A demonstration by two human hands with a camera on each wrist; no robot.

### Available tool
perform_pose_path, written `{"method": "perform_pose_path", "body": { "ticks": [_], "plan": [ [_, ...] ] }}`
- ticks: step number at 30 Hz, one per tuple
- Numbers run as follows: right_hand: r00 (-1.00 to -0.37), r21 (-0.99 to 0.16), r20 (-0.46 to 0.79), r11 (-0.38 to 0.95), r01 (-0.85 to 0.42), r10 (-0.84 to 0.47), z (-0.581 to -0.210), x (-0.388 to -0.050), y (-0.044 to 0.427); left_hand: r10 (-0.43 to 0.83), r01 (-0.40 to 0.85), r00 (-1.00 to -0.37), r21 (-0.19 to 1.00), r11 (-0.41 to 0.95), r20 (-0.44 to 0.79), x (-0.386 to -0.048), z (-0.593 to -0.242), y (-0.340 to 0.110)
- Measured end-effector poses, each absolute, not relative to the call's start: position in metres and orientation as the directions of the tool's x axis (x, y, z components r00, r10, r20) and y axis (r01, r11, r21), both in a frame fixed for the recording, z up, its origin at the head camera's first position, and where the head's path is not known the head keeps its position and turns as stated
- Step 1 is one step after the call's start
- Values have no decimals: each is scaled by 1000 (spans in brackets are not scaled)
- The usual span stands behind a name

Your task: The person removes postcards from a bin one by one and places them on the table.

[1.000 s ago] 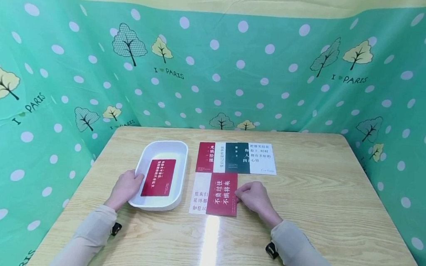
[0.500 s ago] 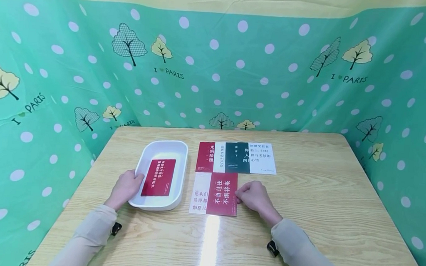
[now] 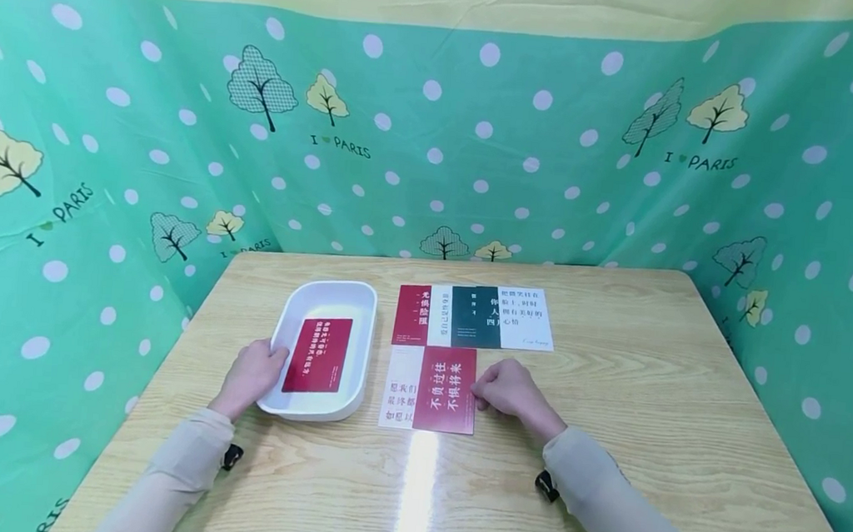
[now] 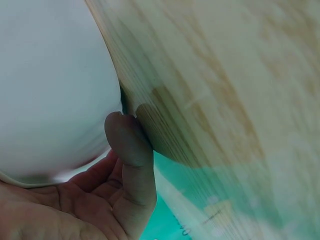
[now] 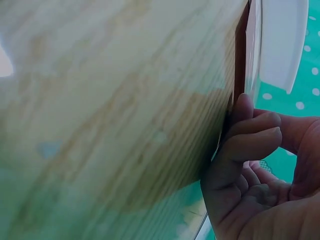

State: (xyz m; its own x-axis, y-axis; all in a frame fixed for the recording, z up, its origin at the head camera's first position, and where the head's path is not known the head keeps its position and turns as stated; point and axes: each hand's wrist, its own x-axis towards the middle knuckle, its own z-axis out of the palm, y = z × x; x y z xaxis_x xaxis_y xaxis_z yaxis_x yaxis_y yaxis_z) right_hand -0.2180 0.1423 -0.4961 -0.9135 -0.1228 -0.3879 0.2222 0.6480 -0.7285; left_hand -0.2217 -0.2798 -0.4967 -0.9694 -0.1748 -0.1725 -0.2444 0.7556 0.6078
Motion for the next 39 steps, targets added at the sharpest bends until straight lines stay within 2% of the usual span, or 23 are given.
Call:
{"method": "perform_pose_path", "body": {
  "ticks": [39],
  "plan": [
    [-880,-672,-445,710,208,-163,-490,-227,142,-177,-245,-969,593,767,-171,-221,-494,-280]
  ]
}}
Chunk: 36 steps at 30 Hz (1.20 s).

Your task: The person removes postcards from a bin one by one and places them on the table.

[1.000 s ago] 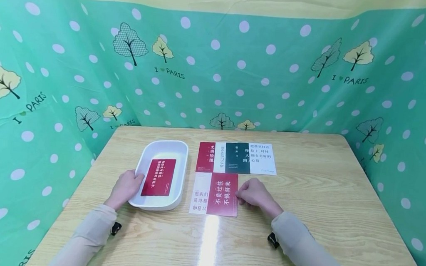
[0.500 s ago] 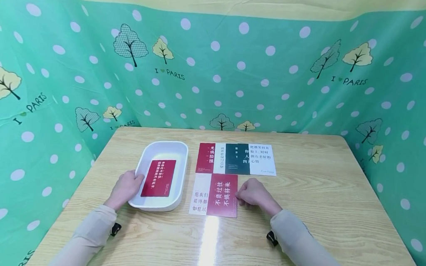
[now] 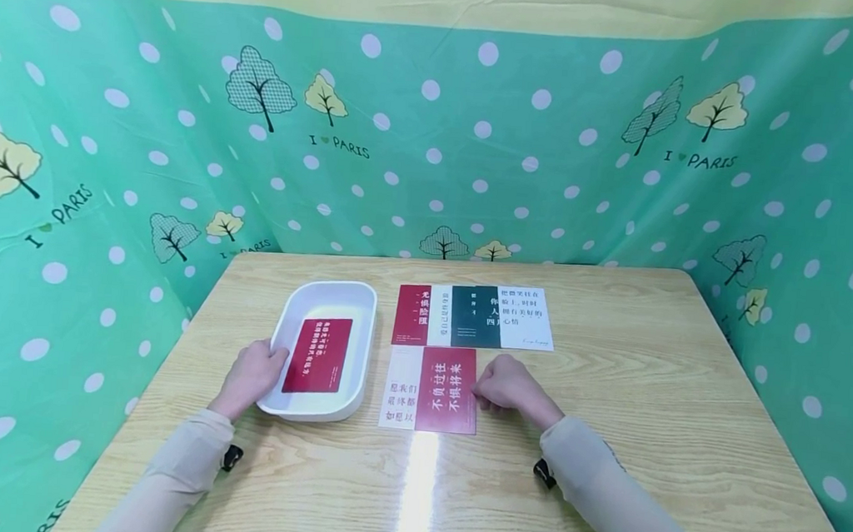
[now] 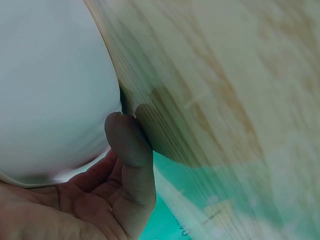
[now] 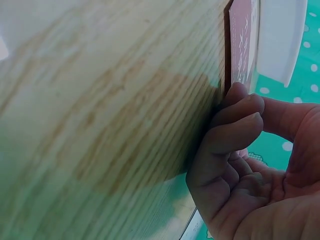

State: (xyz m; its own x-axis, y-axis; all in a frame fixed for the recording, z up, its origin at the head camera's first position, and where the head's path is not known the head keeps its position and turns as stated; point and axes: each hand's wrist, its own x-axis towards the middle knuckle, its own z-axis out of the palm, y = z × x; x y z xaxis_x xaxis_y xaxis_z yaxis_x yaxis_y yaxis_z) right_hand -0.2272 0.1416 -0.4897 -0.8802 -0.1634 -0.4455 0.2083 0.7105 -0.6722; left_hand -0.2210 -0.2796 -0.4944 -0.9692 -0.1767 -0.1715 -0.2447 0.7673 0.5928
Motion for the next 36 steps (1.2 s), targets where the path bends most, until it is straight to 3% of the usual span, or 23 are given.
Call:
{"method": "perform_pose_path", "body": {
  "ticks": [36],
  "plan": [
    [-892,-694,-412,698,177,-184,-488,-222,140,-177,-241,-970,602,762,-164,-222,-495,-279]
  ]
}}
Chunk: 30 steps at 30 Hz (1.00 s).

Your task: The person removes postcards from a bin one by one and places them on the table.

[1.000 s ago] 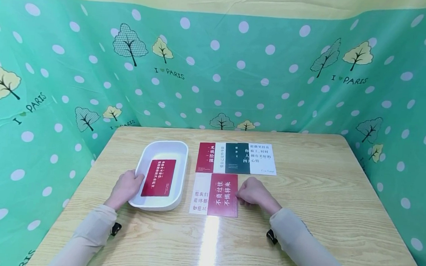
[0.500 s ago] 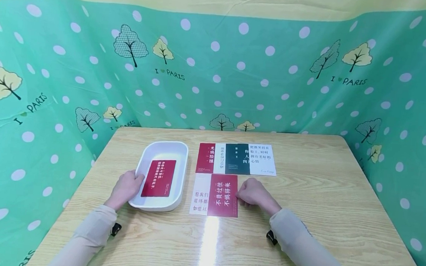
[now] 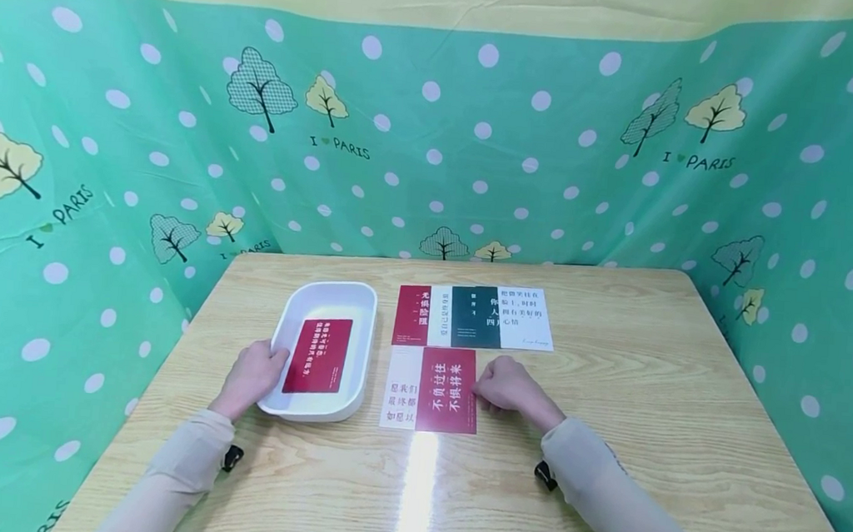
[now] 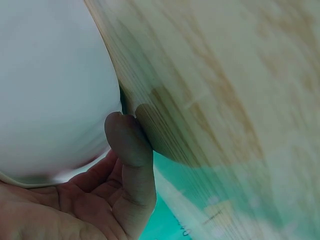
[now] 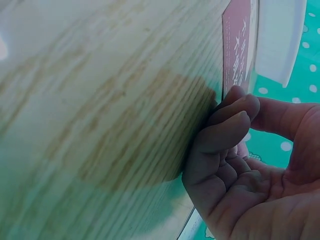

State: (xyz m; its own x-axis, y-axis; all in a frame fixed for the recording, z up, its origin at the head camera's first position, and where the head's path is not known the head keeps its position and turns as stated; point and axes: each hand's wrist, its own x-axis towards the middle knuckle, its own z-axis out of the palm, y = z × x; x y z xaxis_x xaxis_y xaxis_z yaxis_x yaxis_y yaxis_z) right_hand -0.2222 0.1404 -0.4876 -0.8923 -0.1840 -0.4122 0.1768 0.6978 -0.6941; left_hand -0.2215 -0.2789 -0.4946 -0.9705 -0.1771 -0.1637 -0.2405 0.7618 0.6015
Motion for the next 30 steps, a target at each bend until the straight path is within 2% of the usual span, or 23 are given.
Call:
{"method": "perform_pose_path", "body": {
  "ticks": [10,22,30],
  "plan": [
    [-894,-703,-386,700,127,-226,-476,-226,142,-169,-253,-967,611,750,-193,-222,-497,-279],
    [-898,-674,-346,737,36,-272,-431,-254,125,-177,-256,-966,602,757,-189,-221,-493,-279],
    [-898,-629,-285,772,-89,-335,-398,-276,95,-175,-251,-967,605,756,-183,-222,-494,-279]
  ]
}}
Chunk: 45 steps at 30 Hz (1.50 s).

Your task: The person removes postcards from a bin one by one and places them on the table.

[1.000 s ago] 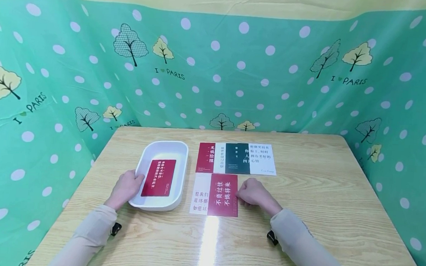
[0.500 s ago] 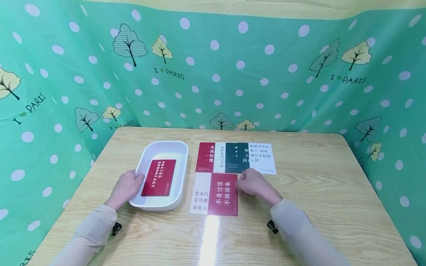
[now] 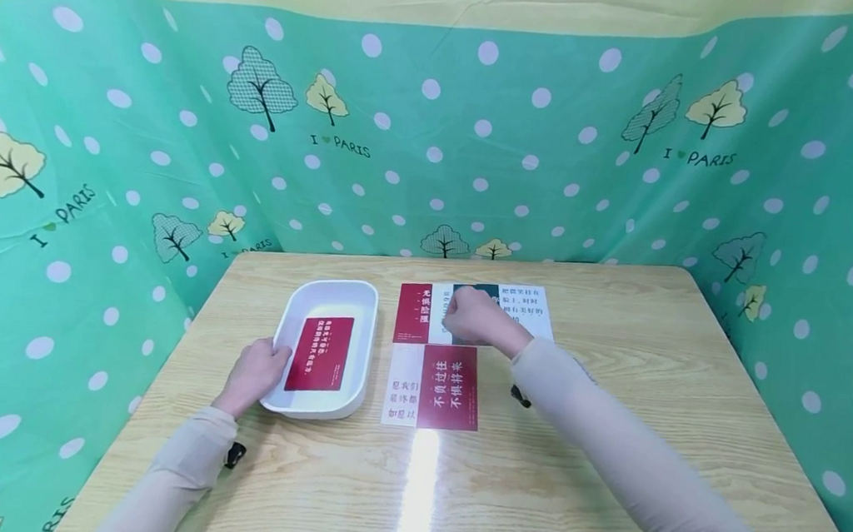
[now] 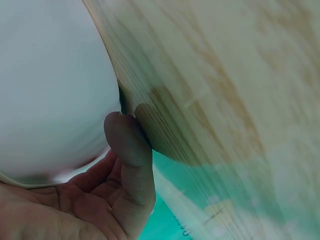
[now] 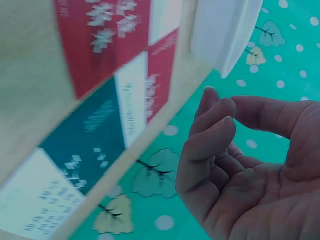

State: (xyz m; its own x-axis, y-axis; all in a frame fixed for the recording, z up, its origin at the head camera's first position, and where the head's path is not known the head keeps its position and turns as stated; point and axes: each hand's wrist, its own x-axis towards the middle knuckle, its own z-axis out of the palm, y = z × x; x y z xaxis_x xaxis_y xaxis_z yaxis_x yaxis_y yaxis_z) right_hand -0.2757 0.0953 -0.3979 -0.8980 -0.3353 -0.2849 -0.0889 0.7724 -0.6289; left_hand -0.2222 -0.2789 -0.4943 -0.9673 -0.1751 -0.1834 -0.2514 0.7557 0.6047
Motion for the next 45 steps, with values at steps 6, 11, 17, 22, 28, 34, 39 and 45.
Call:
{"method": "perform_pose_path", "body": {
  "ticks": [6,11,17,22,28,34,39,45],
  "plan": [
    [-887,-595,-300,796,-114,-351,-388,-283,65,-191,-273,-962,608,746,-197,-223,-493,-281],
    [-878,-600,-313,792,-114,-363,-383,-292,41,-200,-285,-958,608,741,-206,-224,-490,-282],
    [-864,-614,-271,768,-184,-424,-373,-295,7,-193,-275,-961,616,738,-198,-224,-489,-282],
    [-837,-672,-266,715,-195,-478,-370,-293,-22,-205,-289,-957,617,732,-206,-223,-488,-279],
    [-817,-817,-338,577,9,-467,-384,-290,-53,-207,-298,-954,630,717,-216,-221,-487,-275],
    [-768,-855,-450,467,224,-455,-401,-274,-76,-193,-267,-964,622,736,-185,-221,-491,-275],
    [-768,-844,-504,414,341,-395,-418,-266,-85,-180,-238,-971,618,749,-155,-221,-493,-276],
    [-778,-847,-502,397,354,-378,-433,-268,-86,-198,-260,-965,618,742,-169,-220,-494,-277]
  ]
}}
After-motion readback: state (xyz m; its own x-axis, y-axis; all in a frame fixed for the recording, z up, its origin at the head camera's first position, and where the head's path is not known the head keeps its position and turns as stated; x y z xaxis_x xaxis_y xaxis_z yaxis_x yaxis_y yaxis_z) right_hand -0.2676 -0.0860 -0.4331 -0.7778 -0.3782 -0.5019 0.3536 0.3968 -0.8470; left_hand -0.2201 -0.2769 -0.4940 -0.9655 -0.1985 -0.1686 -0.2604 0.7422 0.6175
